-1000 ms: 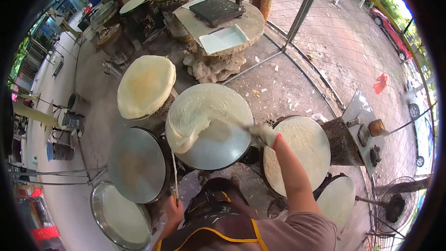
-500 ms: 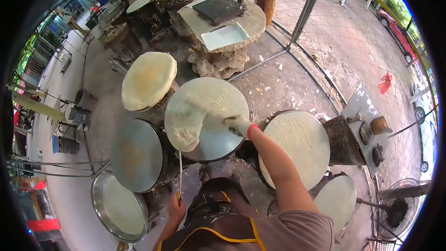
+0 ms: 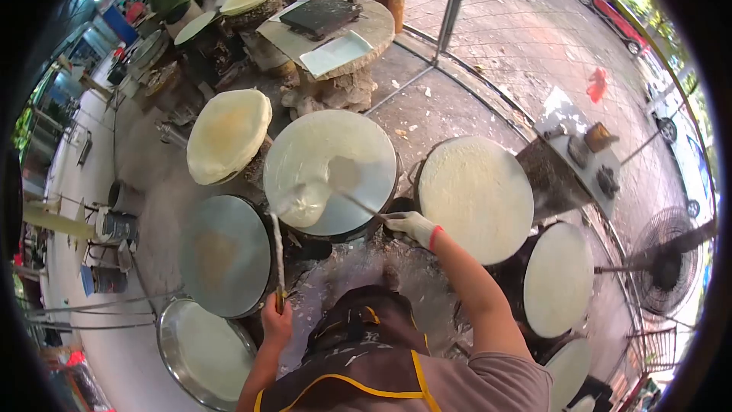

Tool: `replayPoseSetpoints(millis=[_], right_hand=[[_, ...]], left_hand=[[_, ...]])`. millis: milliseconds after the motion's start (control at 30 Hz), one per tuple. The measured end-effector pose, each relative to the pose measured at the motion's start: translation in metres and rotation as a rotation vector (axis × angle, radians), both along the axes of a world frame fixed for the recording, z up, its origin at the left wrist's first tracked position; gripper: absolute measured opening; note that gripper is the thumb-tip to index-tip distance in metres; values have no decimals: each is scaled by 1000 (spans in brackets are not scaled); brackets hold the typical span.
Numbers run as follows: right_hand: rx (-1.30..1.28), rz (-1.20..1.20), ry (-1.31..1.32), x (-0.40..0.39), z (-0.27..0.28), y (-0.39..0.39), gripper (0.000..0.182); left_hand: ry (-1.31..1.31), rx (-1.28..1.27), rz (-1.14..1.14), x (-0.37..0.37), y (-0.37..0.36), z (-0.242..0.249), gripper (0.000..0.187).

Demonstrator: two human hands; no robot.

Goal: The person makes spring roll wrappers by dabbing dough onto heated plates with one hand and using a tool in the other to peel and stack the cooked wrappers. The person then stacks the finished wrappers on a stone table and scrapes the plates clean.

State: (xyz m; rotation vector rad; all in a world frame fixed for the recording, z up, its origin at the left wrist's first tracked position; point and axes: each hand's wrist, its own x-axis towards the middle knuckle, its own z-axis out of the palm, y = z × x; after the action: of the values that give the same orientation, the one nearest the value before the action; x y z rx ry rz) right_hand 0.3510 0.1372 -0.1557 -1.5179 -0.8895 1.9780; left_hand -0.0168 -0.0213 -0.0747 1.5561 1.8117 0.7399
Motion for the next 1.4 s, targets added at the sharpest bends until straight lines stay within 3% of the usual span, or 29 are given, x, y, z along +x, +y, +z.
replayPoseSetpoints(millis=[133, 167, 200, 267, 300, 433, 533, 600, 667, 700, 800, 900, 933, 1000, 1033, 1067, 1133, 1233, 1300, 1333, 1400], right_hand=[[-25, -479, 237, -83, 35, -86, 25], [-65, -462, 103, -128, 29, -93, 21], [-44, -357, 9, -165, 13, -98, 28], [159, -103, 15, -230, 5, -92, 41], [300, -40, -122, -257, -18, -80, 40], [280, -420, -447, -295, -34, -77, 40], [124, -585, -674, -340, -33, -106, 39], [126, -572, -604, -371, -8, -97, 44], [231, -330, -679, -361, -11, -79, 43], [232, -345, -726, -345, -38, -74, 41], [110, -588, -567, -305, -2, -81, 41], [171, -775, -710, -317, -38, -69, 42], [169, -764, -588, -325, -39, -69, 43], [232, -346, -783, -325, -36, -84, 45], [218, -243, -702, -311, -41, -95, 46], [314, -311, -778, -293, -46, -104, 45], [123, -461, -713, -260, -43, -100, 43], [213, -521, -638, -251, -77, -86, 40], [543, -367, -742, -255, -77, -95, 38], [438, -102, -595, -248, -35, -112, 41], [264, -96, -584, -219, -33, -130, 40]], left_hand=[[-544, 22, 25, -64, -3, -9, 16], [-714, 8, 33, -70, 0, 14, 16], [-885, -7, 48, -78, 0, 28, 15], [-936, -1, 48, -111, -2, 32, 16], [-941, 0, 56, -127, -5, 32, 16], [-977, -59, 184, -173, -38, 45, 14], [-1020, -92, 272, -203, -64, 36, 12], [-1050, -124, 335, -213, -80, 31, 12], [-1091, -163, 382, -223, -91, 26, 12], [-1106, -166, 396, -227, -97, 25, 12], [-1166, -156, 419, -235, -108, 24, 12], [-1192, -145, 413, -235, -112, 22, 16], [-1192, -146, 407, -234, -112, 22, 18], [-1197, -152, 403, -226, -111, 27, 22], [-1202, -157, 398, -220, -110, 29, 24], [-1213, -168, 373, -217, -110, 29, 25], [-1235, -174, 329, -210, -108, 30, 28], [-1205, -199, 323, -187, -106, 35, 29], [-1216, -199, 302, -169, -103, 34, 29], [-1221, -201, 293, -159, -101, 33, 29], [-1275, -217, 303, -142, -99, 31, 28]])
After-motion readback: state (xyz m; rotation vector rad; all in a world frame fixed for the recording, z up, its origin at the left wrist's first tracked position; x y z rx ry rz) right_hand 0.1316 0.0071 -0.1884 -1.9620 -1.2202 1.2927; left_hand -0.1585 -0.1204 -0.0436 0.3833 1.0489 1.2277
